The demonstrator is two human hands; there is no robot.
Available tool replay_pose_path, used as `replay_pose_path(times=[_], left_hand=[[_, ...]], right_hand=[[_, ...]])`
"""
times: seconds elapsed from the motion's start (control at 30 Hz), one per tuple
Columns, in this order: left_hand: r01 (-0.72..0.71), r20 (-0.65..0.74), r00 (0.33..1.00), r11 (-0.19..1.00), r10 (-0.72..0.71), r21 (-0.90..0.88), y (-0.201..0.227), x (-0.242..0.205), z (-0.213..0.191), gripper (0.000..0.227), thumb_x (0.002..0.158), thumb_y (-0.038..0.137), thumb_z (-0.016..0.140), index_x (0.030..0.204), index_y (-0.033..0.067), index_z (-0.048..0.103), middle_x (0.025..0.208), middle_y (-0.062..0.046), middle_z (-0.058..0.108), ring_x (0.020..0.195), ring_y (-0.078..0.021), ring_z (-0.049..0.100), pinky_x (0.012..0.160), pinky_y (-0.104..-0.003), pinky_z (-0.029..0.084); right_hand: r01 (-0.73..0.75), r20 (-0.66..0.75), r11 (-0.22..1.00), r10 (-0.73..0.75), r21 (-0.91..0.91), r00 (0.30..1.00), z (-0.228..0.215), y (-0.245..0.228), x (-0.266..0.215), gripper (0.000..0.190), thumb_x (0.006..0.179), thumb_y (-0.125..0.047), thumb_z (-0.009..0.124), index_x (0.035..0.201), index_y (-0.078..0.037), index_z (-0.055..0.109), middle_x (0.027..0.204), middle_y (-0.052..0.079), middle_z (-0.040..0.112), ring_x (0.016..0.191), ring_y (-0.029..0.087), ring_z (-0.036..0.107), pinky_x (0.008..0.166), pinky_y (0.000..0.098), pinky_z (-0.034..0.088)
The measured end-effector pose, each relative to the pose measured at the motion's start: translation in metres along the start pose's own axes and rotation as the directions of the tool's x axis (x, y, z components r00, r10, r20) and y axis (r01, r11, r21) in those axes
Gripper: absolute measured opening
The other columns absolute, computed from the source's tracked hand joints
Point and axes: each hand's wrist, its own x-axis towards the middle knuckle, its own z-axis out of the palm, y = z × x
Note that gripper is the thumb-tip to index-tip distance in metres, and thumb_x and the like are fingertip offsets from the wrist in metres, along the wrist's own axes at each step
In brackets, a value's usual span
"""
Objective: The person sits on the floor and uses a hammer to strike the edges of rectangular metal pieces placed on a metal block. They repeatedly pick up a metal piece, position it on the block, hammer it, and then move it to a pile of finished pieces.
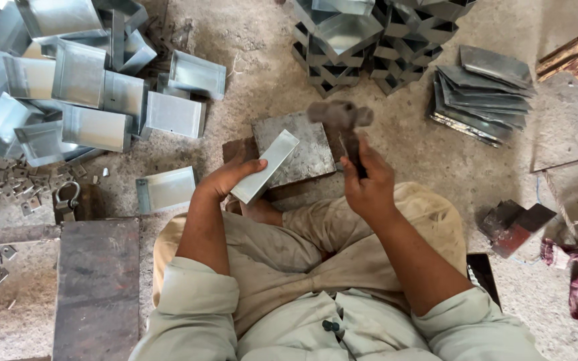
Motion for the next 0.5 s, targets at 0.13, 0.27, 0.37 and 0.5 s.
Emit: replay_pose_path(times=[0.13, 0.27, 0.37, 0.5], left_hand=[[0.017, -0.009, 1.000, 0.999, -0.016, 0.030, 0.003, 0.001, 0.001, 0.135, 0.067, 0.070, 0.071, 0.163, 0.0020, 0.005, 0.163, -0.029, 0.027, 0.151, -0.0377, 0.033, 0.119, -0.041, 0.031], [-0.070, -0.055, 0.995, 0.986, 0.079, 0.151, 0.005, -0.006, 0.010, 0.133, 0.071, 0.062, 0.079, 0.163, -0.0003, 0.005, 0.164, -0.031, 0.024, 0.153, -0.0390, 0.028, 0.120, -0.042, 0.029], [-0.227, -0.061, 0.967, 0.949, 0.245, 0.219, 0.018, -0.022, 0.014, 0.137, 0.064, 0.052, 0.086, 0.162, 0.0015, 0.005, 0.160, -0.030, 0.033, 0.147, -0.0393, 0.040, 0.117, -0.042, 0.036], [-0.378, -0.060, 0.913, 0.891, 0.404, 0.252, 0.035, -0.033, 0.024, 0.143, 0.057, 0.043, 0.091, 0.164, 0.0071, 0.003, 0.150, -0.027, 0.045, 0.143, -0.0401, 0.042, 0.116, -0.044, 0.034]], right_hand=[[-0.175, 0.290, 0.980, 0.195, -0.095, 0.937, 0.011, 0.012, 0.001, 0.050, 0.094, -0.014, 0.071, 0.141, -0.002, 0.060, 0.095, 0.021, 0.070, 0.077, 0.030, 0.066, 0.069, 0.0395, 0.053], [-0.410, 0.253, 0.909, 0.381, 0.072, 0.889, 0.016, 0.038, -0.017, 0.042, 0.098, -0.014, 0.069, 0.138, -0.005, 0.063, 0.083, 0.013, 0.065, 0.070, 0.019, 0.062, 0.066, 0.0370, 0.051], [-0.707, 0.422, 0.696, 0.608, 0.125, 0.672, 0.020, 0.071, -0.032, 0.032, 0.099, -0.015, 0.067, 0.130, -0.004, 0.069, 0.070, 0.008, 0.057, 0.059, 0.016, 0.049, 0.054, 0.0369, 0.043], [-0.908, 0.577, 0.332, 0.701, 0.257, 0.419, 0.036, 0.112, -0.044, 0.015, 0.098, -0.015, 0.066, 0.105, -0.001, 0.065, 0.065, 0.004, 0.055, 0.047, 0.014, 0.048, 0.043, 0.0332, 0.041]])
